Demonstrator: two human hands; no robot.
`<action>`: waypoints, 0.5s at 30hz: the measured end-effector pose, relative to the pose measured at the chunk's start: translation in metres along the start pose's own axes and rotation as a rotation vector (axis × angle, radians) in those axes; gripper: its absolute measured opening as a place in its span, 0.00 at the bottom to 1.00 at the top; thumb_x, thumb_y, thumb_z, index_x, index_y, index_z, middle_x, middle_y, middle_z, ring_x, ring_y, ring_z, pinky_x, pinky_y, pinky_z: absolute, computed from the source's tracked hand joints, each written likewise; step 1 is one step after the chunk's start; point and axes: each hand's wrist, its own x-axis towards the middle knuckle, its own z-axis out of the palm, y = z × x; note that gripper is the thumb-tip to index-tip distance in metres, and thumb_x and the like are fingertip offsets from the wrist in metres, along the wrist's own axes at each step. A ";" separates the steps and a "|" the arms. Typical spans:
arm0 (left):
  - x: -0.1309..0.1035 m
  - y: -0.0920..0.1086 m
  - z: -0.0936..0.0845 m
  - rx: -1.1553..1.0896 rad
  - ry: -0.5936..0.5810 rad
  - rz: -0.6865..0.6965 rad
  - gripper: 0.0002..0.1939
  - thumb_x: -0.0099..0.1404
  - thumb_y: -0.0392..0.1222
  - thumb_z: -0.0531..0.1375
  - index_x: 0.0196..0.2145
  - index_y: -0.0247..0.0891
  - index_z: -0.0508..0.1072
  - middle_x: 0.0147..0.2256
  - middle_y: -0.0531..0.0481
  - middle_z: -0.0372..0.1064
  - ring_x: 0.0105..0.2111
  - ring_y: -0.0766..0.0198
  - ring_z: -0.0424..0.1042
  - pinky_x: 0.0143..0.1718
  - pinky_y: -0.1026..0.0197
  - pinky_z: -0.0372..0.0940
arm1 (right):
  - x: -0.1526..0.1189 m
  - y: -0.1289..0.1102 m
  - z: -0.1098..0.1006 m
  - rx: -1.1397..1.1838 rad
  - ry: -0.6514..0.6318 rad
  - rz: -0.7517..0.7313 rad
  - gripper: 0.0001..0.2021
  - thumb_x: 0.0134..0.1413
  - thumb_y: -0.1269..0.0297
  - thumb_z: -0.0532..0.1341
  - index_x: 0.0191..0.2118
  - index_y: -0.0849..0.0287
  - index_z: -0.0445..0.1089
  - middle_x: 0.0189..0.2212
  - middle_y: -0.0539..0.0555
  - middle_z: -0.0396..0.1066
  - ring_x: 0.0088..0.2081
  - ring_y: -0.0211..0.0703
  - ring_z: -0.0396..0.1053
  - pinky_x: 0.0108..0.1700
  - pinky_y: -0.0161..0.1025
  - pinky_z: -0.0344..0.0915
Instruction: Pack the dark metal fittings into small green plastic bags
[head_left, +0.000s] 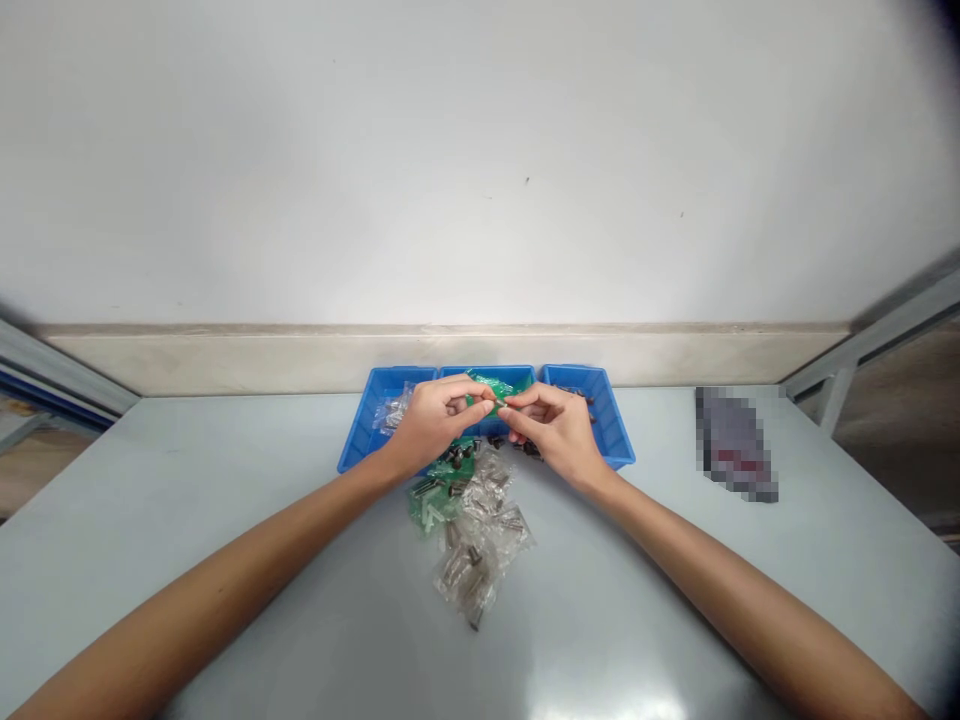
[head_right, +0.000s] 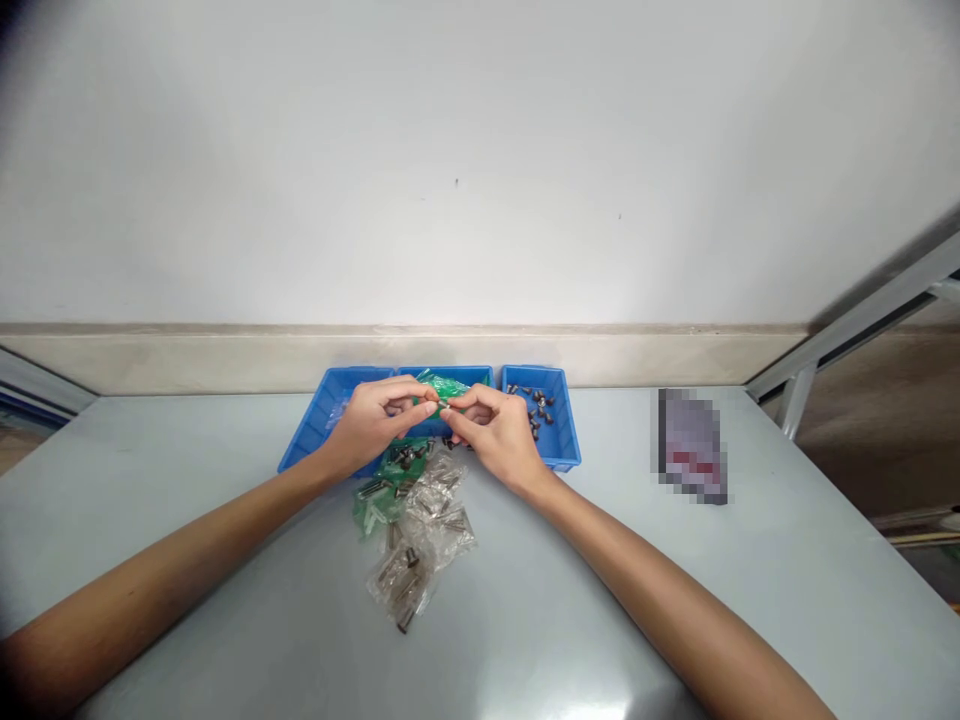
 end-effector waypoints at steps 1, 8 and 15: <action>0.000 0.000 0.000 0.002 0.002 0.000 0.10 0.66 0.44 0.61 0.34 0.35 0.79 0.31 0.51 0.71 0.21 0.71 0.61 0.22 0.66 0.56 | 0.000 0.000 0.000 -0.001 -0.002 0.002 0.10 0.53 0.58 0.69 0.33 0.58 0.72 0.22 0.50 0.73 0.22 0.40 0.70 0.26 0.36 0.64; 0.000 0.000 0.000 0.015 0.004 0.000 0.10 0.66 0.44 0.60 0.34 0.35 0.79 0.30 0.51 0.70 0.22 0.71 0.62 0.22 0.66 0.56 | -0.001 -0.003 0.001 -0.015 -0.007 0.003 0.09 0.53 0.59 0.69 0.32 0.58 0.72 0.20 0.49 0.72 0.22 0.40 0.69 0.25 0.35 0.63; 0.000 -0.001 0.000 0.027 0.017 0.016 0.10 0.66 0.43 0.61 0.34 0.36 0.79 0.30 0.51 0.70 0.23 0.70 0.63 0.23 0.66 0.57 | 0.000 -0.003 0.001 -0.007 -0.007 0.014 0.11 0.52 0.57 0.70 0.32 0.58 0.72 0.20 0.49 0.72 0.22 0.41 0.70 0.25 0.36 0.64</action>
